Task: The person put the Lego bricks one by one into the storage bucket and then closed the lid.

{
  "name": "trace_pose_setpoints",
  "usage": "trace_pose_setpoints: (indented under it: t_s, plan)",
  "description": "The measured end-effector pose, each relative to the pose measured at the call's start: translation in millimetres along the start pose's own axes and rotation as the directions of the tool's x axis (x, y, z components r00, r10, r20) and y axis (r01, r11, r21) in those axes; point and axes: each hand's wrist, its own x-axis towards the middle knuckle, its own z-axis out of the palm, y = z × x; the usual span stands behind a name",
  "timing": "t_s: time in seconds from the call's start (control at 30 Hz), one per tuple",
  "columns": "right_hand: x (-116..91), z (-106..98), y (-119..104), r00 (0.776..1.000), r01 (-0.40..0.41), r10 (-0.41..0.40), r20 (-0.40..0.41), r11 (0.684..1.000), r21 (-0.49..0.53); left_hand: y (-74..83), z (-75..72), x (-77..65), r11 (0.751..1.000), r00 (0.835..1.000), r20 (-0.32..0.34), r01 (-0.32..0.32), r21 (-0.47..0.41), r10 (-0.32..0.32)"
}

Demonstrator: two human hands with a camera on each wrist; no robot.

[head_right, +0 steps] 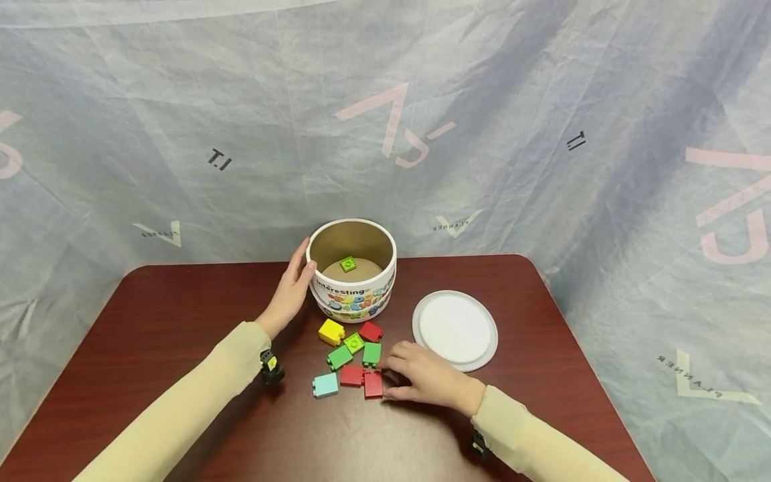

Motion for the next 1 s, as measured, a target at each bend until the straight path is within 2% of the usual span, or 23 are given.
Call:
trace_pose_setpoints:
  t_s: [0.2,0.47,1.0]
  plan:
    - [2.0,6.5,-1.9,0.999,-0.025,0.026,0.035,0.999,-0.023,-0.1,-0.4,-0.1,1.000,1.000,0.002,-0.001,-0.002,0.001]
    - [4.3,14.5,-2.5,0.999,-0.005,0.006,0.044,0.999,-0.036,-2.4,-0.4,0.5,1.000,1.000,0.000,-0.006,-0.007,0.006]
    - [5.8,14.6,-2.3,0.996,-0.017,0.022,0.081,0.998,-0.065,-6.3,-0.1,1.4,1.000,1.000,-0.001,-0.007,-0.010,0.007]
